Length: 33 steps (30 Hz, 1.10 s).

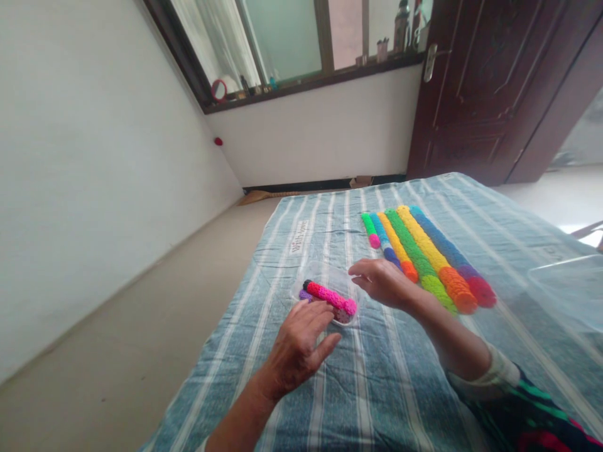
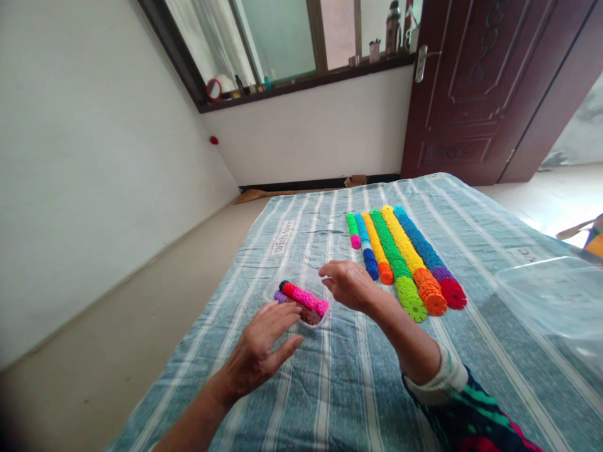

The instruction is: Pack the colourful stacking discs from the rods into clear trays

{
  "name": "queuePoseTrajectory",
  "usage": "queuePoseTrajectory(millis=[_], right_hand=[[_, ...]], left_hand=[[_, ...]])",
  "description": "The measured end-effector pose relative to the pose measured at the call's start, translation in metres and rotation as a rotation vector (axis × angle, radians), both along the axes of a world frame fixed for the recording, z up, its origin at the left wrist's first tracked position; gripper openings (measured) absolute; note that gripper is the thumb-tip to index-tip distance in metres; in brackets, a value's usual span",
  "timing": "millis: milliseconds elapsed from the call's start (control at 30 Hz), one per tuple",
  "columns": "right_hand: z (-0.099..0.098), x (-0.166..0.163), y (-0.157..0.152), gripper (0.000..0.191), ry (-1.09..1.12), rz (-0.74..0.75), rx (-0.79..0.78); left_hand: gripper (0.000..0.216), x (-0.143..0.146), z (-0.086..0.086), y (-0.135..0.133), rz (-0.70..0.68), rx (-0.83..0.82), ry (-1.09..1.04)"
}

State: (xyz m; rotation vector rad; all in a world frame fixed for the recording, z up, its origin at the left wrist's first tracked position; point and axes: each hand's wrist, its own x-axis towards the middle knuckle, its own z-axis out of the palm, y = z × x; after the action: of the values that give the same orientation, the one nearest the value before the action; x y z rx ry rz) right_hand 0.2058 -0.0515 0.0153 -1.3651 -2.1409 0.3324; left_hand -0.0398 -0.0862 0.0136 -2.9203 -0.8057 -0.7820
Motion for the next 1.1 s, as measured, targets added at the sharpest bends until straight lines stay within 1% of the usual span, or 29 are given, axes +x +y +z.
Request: queuePoseTrajectory(millis=[100,167,300,400,467,500,567,633,700,767,867,967,1100], right_hand=[[0.001,0.009,0.003,0.017,0.024,-0.057,0.014],[0.001,0.013,0.006,0.017,0.027,-0.094,0.010],[-0.003,0.020,0.012,0.017,0.010,-0.150,-0.016],[-0.008,0.026,0.016,0.017,0.019,-0.197,-0.017],[-0.010,0.030,0.017,0.017,0.033,-0.220,-0.016],[-0.011,0.032,0.017,0.017,0.042,-0.226,-0.014],[-0.012,0.034,0.016,0.017,0.052,-0.220,-0.013],[-0.013,0.035,0.016,0.016,0.064,-0.203,-0.012],[-0.014,0.034,0.016,0.015,0.076,-0.189,-0.013],[-0.013,0.033,0.015,0.015,0.087,-0.173,-0.009],[-0.009,0.027,0.009,0.015,0.080,-0.144,0.010],[-0.003,0.014,0.001,0.016,0.036,-0.060,0.031],[0.004,-0.009,-0.005,0.018,-0.179,0.109,0.007]], left_hand=[[0.021,0.000,0.012,0.009,-0.017,-0.011,-0.016],[0.019,-0.001,0.021,0.021,-0.032,-0.008,-0.032],[0.017,0.004,0.038,0.061,-0.043,0.053,-0.096],[0.016,0.017,0.049,0.097,-0.046,0.026,-0.100],[0.016,0.029,0.053,0.114,-0.018,0.020,-0.054],[0.016,0.035,0.054,0.119,-0.019,-0.009,0.000],[0.016,0.044,0.052,0.122,-0.096,-0.122,0.135],[0.017,0.049,0.049,0.118,-0.173,-0.244,0.271],[0.017,0.049,0.046,0.111,-0.203,-0.338,0.380],[0.015,0.047,0.044,0.105,-0.208,-0.401,0.439],[0.012,0.042,0.038,0.102,-0.230,-0.456,0.444],[0.010,0.040,0.030,0.103,-0.228,-0.460,0.395],[0.008,0.042,0.021,0.105,-0.205,-0.475,0.410]])
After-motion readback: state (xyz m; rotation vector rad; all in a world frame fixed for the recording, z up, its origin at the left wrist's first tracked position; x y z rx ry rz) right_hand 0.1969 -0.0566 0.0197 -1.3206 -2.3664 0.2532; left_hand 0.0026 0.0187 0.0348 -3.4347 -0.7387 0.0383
